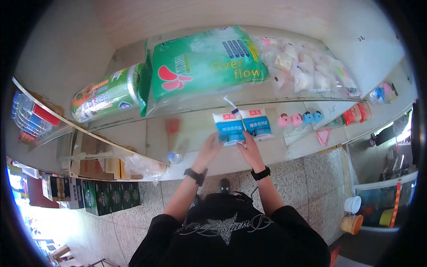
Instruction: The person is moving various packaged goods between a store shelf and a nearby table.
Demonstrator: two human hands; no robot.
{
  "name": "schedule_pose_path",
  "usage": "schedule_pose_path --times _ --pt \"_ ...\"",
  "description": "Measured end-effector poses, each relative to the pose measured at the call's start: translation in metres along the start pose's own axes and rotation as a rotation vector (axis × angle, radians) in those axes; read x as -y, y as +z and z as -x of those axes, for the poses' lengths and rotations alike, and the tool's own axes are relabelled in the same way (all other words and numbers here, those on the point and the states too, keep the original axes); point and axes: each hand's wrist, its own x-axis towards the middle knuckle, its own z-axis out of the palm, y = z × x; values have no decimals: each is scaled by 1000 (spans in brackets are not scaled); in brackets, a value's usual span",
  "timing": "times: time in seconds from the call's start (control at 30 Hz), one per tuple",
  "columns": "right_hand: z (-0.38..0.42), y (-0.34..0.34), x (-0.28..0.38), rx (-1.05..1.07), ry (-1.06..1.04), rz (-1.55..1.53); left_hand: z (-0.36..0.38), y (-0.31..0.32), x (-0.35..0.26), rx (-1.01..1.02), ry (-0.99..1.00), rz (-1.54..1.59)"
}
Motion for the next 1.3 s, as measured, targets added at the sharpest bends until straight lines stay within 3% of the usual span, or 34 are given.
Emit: schedule_pose_path --times 0.1,0.17,0.27,0.37,0.47,0.53,0.57,0.63,0.7,0.73,0.93,1.03,1.17,1.23,1.3 --pt "-11 5 -5 58 27 -14 -20 19 4 -86 7 97" --pt "-9 10 -5 108 87 -59 -16 29 -7 -132 -88 333" --pt "2 7 2 114 -56 118 -2 27 -27 -262 -275 276" --pt "15 -2 14 213 34 -27 15 12 -3 -235 -323 105" --pt "34 9 4 126 -93 -163 44 2 -12 -166 -326 108" --pt "46 16 7 67 109 -40 60 -3 -8 -97 -369 85" --pt "50 20 2 58 105 -41 67 -4 -6 -36 -377 86" --pt "52 24 -8 323 289 -46 79 -6 -2 35 -375 83" --pt "62 24 -7 364 352 -171 89 -9 7 45 -399 311" --pt "68 23 -1 415 409 -299 93 -14 9 74 -410 283" --pt "120 38 43 155 356 -600 118 -50 -1 328 -324 139" --pt "156 66 40 29 312 -512 132 -75 2 442 -335 58" --pt "207 89 103 -168 439 -712 155 -99 2 566 -411 39" --pt "236 99 118 -252 456 -636 169 -100 3 542 -276 -9" --pt "263 101 142 -285 523 -458 184 -100 3 624 -277 -33"
